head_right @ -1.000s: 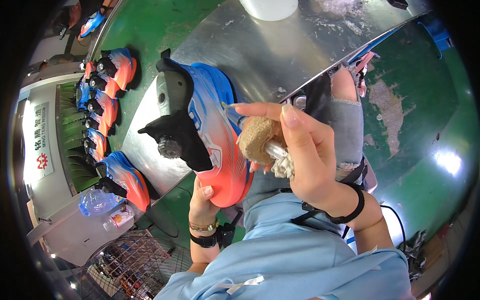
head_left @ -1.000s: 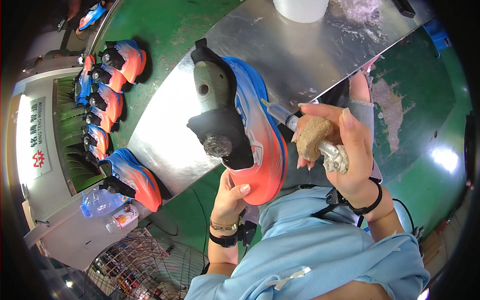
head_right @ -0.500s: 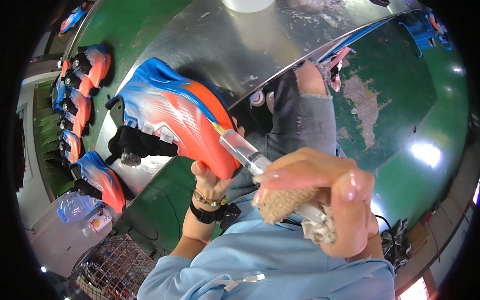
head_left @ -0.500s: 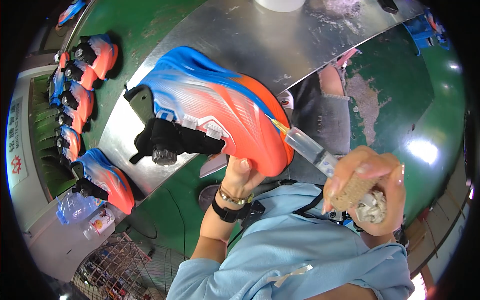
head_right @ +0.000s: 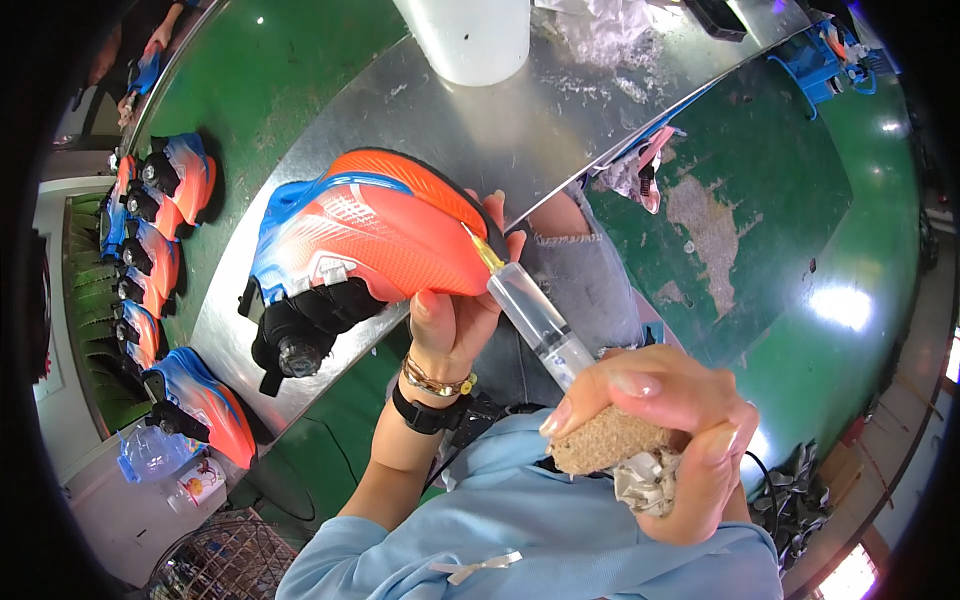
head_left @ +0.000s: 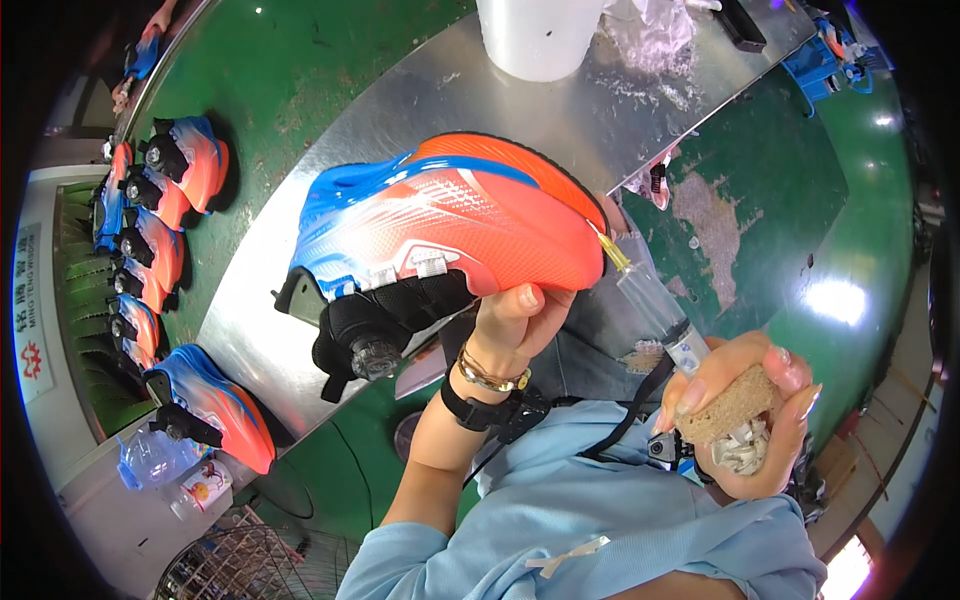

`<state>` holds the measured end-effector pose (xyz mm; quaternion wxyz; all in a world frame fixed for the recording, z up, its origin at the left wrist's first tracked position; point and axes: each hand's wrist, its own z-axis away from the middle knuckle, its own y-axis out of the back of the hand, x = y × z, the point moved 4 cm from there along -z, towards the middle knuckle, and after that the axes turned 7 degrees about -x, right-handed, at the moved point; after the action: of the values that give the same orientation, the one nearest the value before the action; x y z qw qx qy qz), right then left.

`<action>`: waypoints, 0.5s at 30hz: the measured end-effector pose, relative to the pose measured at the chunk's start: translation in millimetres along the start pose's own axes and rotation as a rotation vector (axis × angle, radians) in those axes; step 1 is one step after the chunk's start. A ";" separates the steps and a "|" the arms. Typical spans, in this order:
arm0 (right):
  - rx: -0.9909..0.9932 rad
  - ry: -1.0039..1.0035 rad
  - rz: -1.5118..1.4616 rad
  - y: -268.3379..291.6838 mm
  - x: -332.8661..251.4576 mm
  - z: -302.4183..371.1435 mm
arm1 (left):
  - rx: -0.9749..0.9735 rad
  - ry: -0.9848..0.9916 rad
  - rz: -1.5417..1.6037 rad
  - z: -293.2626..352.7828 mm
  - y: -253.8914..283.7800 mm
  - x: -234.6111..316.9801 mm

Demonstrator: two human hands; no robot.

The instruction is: Applying glue to the edges of shoe soles using a syringe.

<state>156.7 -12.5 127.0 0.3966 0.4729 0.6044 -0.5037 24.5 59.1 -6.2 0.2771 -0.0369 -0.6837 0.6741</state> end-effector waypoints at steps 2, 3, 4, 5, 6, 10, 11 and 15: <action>0.034 0.007 0.059 1.9 -1.8 -0.5 | -0.022 -0.004 -0.019 -7.0 -3.7 2.7; 0.000 -0.006 0.107 3.3 -2.7 -0.4 | -0.058 -0.006 -0.027 -11.5 -8.0 4.5; -0.033 -0.018 0.155 3.2 -3.4 -0.2 | -0.094 -0.008 -0.035 -14.9 -11.9 6.0; -0.030 -0.001 0.155 2.6 -3.3 0.0 | -0.109 -0.007 -0.043 -18.1 -12.6 5.8; -0.019 0.006 0.167 1.6 -1.6 1.4 | -0.126 -0.036 -0.036 -19.9 -11.8 4.8; 0.008 0.132 0.096 -9.0 6.4 2.2 | -0.146 -0.107 -0.029 -23.9 -17.8 6.6; 0.012 0.171 0.083 -10.1 7.6 1.1 | -0.112 -0.120 -0.005 -24.1 -19.3 8.0; -0.093 0.162 0.149 -8.3 13.0 -8.2 | 0.107 -0.130 -0.055 -20.8 -36.5 13.6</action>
<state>145.5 -2.6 117.9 0.4042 0.5370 0.6203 -0.4044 33.7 80.5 31.3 0.2524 0.0406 -0.6640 0.7027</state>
